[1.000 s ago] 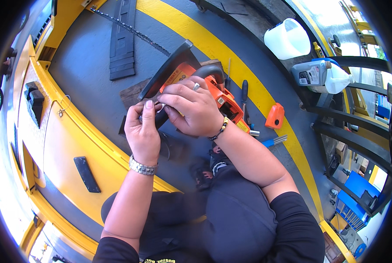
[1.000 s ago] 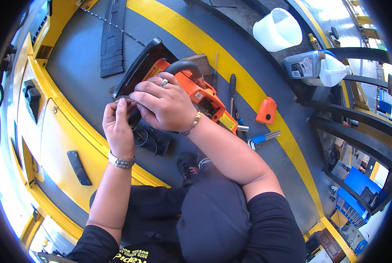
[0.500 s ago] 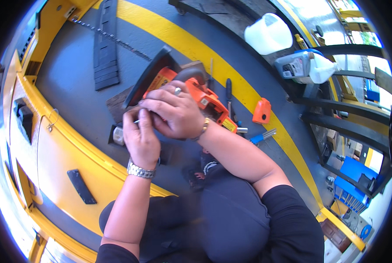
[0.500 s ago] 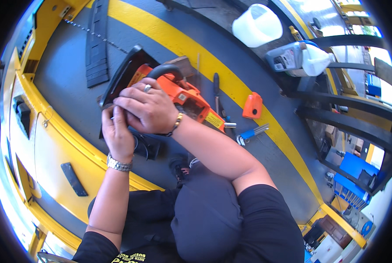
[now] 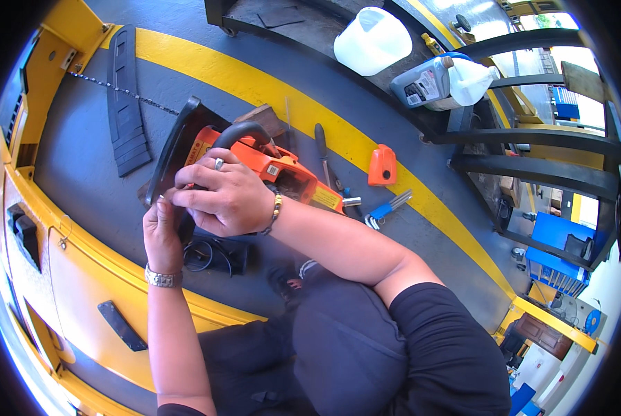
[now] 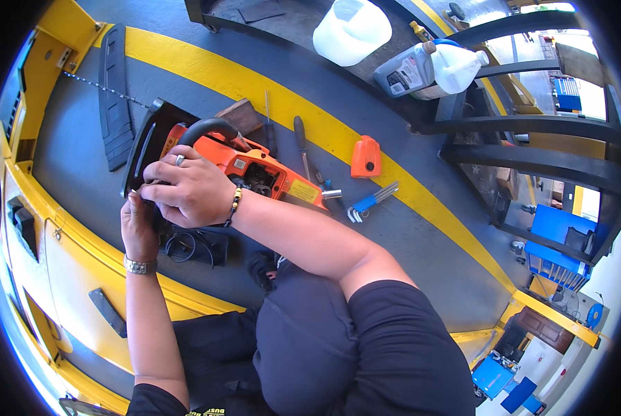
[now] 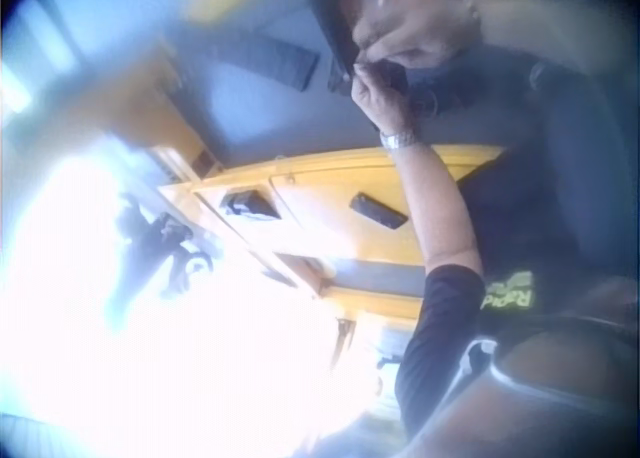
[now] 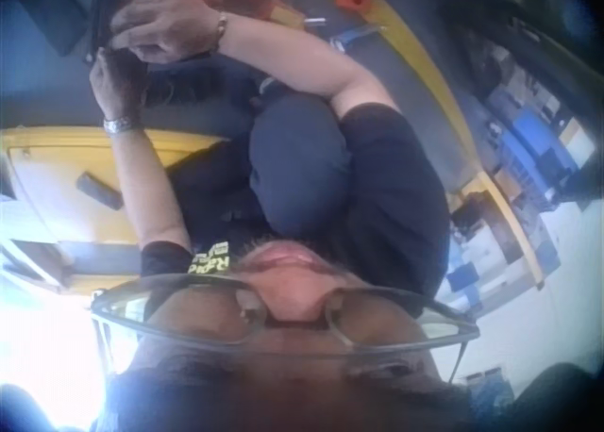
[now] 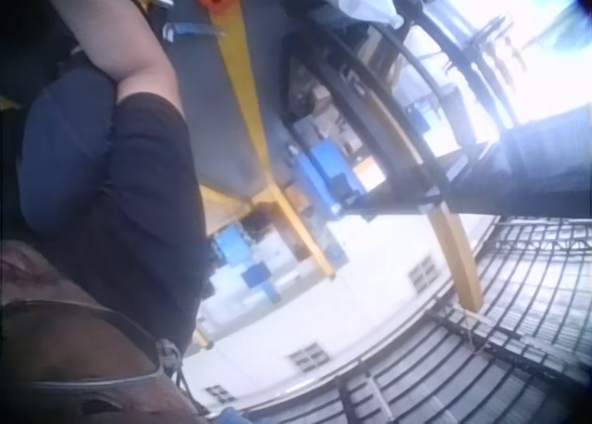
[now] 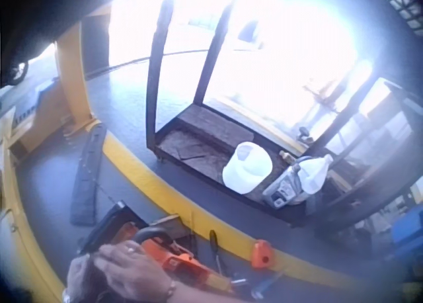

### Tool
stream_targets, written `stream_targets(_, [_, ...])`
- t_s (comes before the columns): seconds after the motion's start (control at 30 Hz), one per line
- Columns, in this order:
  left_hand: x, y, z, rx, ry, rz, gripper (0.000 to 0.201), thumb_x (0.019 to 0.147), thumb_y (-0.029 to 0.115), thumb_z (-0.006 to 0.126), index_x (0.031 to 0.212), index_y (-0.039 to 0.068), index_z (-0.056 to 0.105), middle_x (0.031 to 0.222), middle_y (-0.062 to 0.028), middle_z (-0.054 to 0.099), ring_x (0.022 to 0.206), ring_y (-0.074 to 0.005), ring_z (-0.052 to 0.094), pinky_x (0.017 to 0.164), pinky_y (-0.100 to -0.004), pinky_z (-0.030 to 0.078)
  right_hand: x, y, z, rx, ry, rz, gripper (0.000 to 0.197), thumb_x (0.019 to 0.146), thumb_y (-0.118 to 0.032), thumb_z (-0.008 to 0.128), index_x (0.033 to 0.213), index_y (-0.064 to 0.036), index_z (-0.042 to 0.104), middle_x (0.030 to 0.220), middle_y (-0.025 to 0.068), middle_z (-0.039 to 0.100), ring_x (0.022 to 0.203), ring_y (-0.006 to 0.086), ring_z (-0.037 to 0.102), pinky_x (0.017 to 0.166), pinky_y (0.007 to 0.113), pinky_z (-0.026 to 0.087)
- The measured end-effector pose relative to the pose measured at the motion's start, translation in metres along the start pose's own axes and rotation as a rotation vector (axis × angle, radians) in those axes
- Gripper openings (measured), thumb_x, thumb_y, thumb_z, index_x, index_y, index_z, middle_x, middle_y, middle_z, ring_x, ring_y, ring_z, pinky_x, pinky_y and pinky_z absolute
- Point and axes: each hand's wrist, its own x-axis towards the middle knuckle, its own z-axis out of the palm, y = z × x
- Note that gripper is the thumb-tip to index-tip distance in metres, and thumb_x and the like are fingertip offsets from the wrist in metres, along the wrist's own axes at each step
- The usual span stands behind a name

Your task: The person sits on the floor and repairs a chainsaw by removing the air filter cover, adjusting internal components with a screwdriver, and reassembling the cover. The person handles the chainsaw, air filter cover, and tools on the floor.

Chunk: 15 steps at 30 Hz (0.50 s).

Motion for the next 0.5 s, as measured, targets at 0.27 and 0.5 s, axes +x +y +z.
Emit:
stream_targets(0.27, [0.003,0.006,-0.003,-0.073,-0.003,-0.098,0.047,0.108,0.038,0.057,0.131,-0.002,0.062,0.124,-0.0105,0.069,0.113,-0.0173,0.066,0.098,-0.0323,0.052,0.003,-0.005,-0.003,0.053,-0.006,0.066,0.037,0.083,-0.014,0.075,0.119,-0.0182,0.068,0.12,0.0,0.063,0.102,0.0193,0.064,0.103,0.041,0.04])
stream_targets(0.5, [-0.001,-0.006,-0.014,-0.021,0.015,-0.004,0.044,0.107,0.032,0.061,0.136,-0.001,0.057,0.122,-0.0092,0.068,0.108,-0.0167,0.066,0.095,-0.031,0.055,0.006,-0.006,0.002,0.037,0.006,0.092,0.03,0.08,-0.018,0.082,0.106,-0.0181,0.068,0.112,0.0005,0.061,0.101,0.0206,0.064,0.102,0.041,0.04])
